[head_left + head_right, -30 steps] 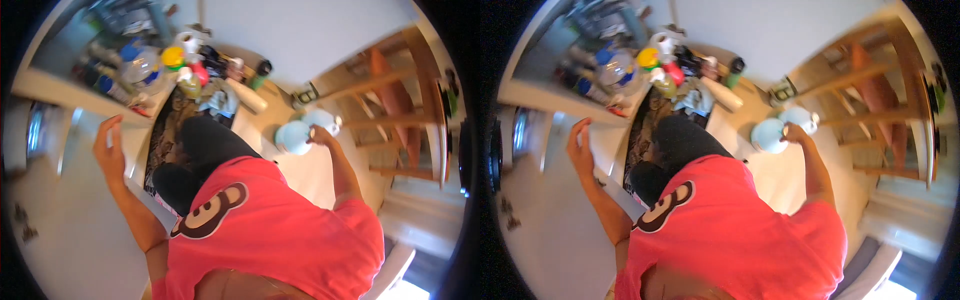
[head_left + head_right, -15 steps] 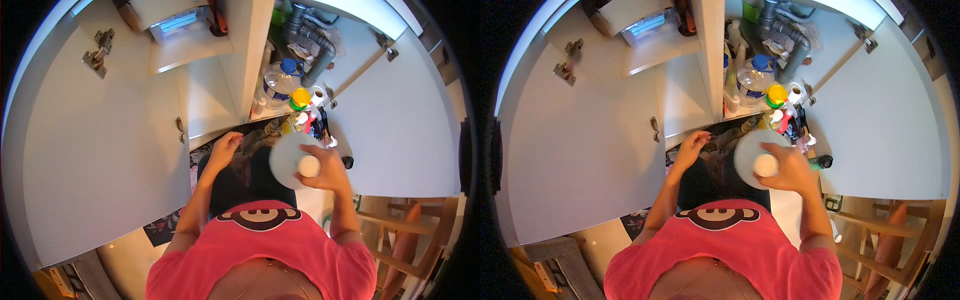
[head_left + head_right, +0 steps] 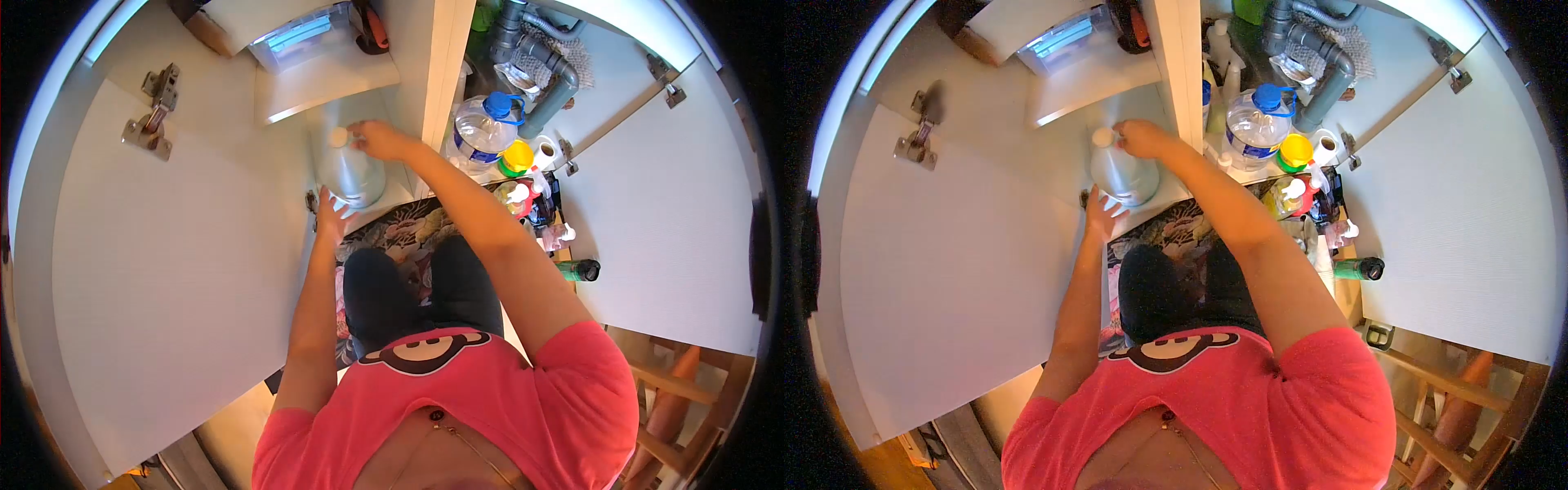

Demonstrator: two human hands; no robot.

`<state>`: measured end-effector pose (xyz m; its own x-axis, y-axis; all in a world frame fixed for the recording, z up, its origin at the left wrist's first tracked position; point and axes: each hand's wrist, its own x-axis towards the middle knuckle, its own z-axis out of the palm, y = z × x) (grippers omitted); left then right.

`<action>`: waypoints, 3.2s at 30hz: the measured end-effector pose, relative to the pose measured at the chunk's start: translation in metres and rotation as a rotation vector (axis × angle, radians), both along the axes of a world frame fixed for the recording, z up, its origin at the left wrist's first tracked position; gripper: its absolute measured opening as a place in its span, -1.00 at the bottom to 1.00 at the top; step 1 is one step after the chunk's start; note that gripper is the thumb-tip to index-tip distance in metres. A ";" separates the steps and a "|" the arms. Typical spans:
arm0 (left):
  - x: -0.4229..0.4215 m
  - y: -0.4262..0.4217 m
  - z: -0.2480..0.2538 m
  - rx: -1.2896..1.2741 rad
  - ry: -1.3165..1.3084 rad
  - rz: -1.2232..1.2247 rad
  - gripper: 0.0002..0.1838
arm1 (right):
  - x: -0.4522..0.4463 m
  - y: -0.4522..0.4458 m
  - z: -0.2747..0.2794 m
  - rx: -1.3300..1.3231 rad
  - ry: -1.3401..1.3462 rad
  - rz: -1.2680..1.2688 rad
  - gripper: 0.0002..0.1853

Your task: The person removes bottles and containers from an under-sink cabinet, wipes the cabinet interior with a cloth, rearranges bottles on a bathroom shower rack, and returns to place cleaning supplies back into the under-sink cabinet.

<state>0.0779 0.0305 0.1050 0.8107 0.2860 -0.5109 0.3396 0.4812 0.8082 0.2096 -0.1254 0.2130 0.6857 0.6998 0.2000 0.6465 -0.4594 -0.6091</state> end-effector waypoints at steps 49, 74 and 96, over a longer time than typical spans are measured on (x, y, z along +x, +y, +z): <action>0.052 -0.006 -0.051 0.097 -0.054 -0.382 -0.47 | -0.280 -0.328 0.006 0.171 -0.610 -0.932 -0.74; -0.025 -0.082 -0.009 0.403 -0.052 -0.569 -0.64 | -0.404 -0.357 0.047 -0.260 0.396 -1.360 -0.44; 0.003 -0.036 0.016 -0.832 -0.154 0.158 -0.22 | -0.038 0.003 -0.003 0.041 -0.236 -0.086 -0.64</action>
